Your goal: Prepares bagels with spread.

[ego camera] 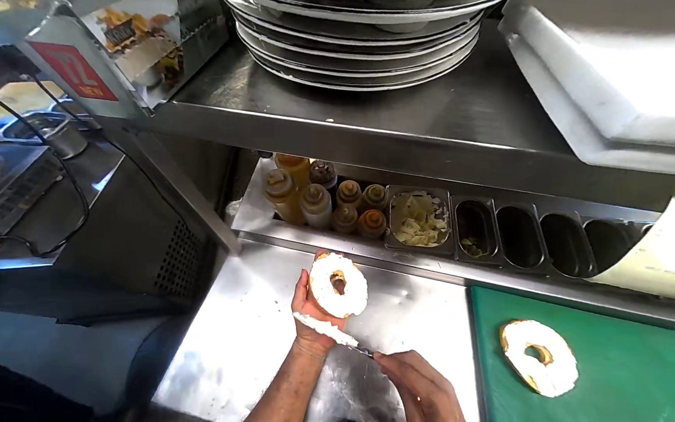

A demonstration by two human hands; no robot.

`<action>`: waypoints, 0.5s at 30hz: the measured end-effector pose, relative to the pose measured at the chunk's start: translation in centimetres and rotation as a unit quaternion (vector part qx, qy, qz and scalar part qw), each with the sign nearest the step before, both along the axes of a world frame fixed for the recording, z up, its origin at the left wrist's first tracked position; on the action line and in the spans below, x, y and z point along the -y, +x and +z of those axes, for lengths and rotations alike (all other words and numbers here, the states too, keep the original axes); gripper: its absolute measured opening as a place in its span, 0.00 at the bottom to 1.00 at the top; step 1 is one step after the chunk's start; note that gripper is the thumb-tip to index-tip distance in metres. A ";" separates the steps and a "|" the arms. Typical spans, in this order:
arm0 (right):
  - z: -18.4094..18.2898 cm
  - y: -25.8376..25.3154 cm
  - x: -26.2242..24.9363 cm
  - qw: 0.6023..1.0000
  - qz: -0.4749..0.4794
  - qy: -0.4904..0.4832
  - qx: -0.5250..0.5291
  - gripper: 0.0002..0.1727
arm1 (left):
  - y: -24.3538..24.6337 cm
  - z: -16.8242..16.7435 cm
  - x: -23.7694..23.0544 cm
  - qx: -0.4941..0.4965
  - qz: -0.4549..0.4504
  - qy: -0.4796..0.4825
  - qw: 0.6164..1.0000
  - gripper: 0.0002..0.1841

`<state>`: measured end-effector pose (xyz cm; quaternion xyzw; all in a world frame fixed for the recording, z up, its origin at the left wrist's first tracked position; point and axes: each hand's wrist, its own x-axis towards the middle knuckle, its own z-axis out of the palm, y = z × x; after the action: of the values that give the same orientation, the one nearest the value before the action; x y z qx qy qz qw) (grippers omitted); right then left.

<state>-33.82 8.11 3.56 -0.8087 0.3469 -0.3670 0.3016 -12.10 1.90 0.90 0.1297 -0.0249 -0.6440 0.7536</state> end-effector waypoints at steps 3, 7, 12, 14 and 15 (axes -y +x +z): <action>0.0 -0.5 0.8 0.997 -0.038 0.050 0.047 0.16 | 0.3 0.2 -0.6 0.002 -0.025 0.027 0.999 0.35; -0.7 -1.9 2.0 0.984 -0.110 0.122 0.073 0.17 | 0.8 -0.2 -1.3 -0.007 -0.054 0.010 0.998 0.36; -0.3 -4.8 3.9 0.985 -0.081 0.142 0.062 0.18 | 1.9 -1.4 -2.3 0.025 -0.163 0.044 0.985 0.38; -0.1 -6.0 4.4 0.980 -0.100 0.159 0.072 0.17 | 2.2 -1.9 -2.7 0.026 -0.198 0.052 0.979 0.40; -0.2 -6.7 4.5 0.975 -0.112 0.174 0.080 0.17 | 2.2 -2.0 -2.9 0.030 -0.202 0.066 0.977 0.42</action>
<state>-40.48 3.59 3.37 -0.6679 0.4688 -0.3954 0.4216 -9.85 4.80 -1.07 0.1905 -0.0305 -0.7791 0.5964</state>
